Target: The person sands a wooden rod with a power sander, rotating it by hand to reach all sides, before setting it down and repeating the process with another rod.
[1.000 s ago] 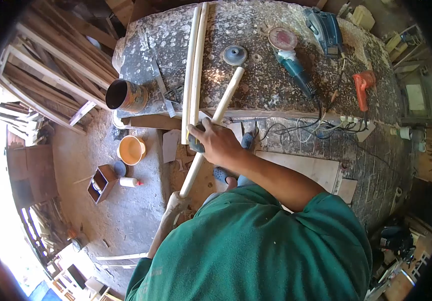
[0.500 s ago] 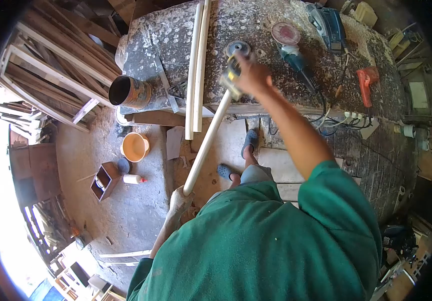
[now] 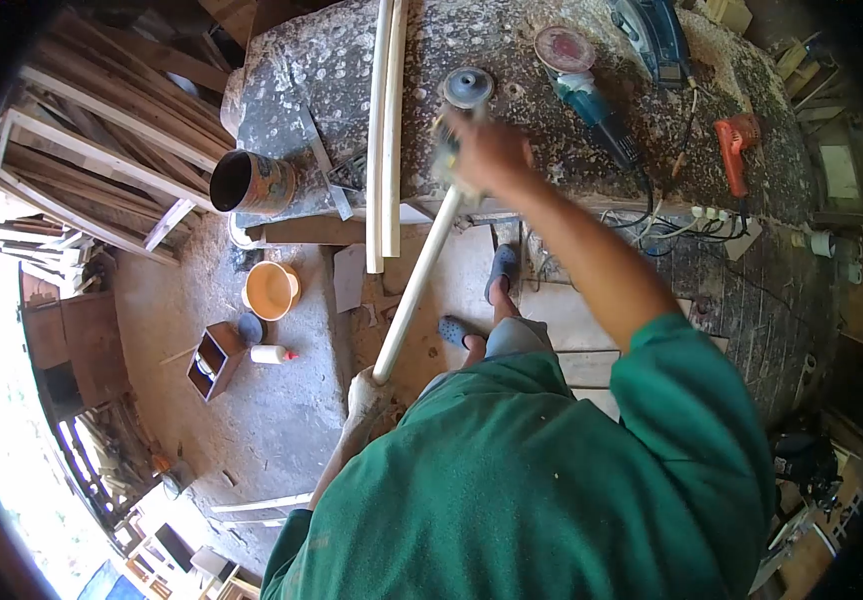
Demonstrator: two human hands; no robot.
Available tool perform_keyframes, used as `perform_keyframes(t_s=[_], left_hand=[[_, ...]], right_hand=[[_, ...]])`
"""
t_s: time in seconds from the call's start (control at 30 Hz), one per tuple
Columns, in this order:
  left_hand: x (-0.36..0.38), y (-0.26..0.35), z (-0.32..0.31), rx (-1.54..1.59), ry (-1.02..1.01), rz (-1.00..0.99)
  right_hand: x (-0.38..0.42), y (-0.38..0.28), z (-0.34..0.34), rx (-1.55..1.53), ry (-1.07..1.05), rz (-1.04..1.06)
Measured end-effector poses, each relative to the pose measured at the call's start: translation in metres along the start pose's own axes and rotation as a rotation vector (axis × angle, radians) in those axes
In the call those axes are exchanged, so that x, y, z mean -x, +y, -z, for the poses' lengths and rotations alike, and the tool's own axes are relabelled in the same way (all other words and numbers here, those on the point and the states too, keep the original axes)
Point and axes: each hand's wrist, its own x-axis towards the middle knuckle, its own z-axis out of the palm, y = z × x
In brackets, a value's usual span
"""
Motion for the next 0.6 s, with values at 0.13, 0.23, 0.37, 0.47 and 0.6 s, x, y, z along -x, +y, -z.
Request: perform_keyframes(t_s=[0.13,0.23,0.37,0.47,0.6], left_hand=[[0.01,0.011,0.014,-0.001,0.051,-0.041],[0.012,0.01,0.02,0.026,0.123,-0.139],[0.007,0.013,0.016,-0.076,0.054,-0.156],[0.0,0.018,0.016,0.131,-0.121,0.041],[-0.016,-0.013,0.001,0.038,-0.119,0.087]], right_hand=[[-0.065,0.075,-0.019,0.153,0.236,-0.045],[-0.022,0.019,0.017,-0.127,-0.051,-0.173],[0.065,-0.045,-0.022,-0.182,-0.025,0.161],[0.131,-0.087,-0.022,-0.331,-0.054,0.416],[0.12,-0.066,-0.025,-0.301,-0.072,0.394]])
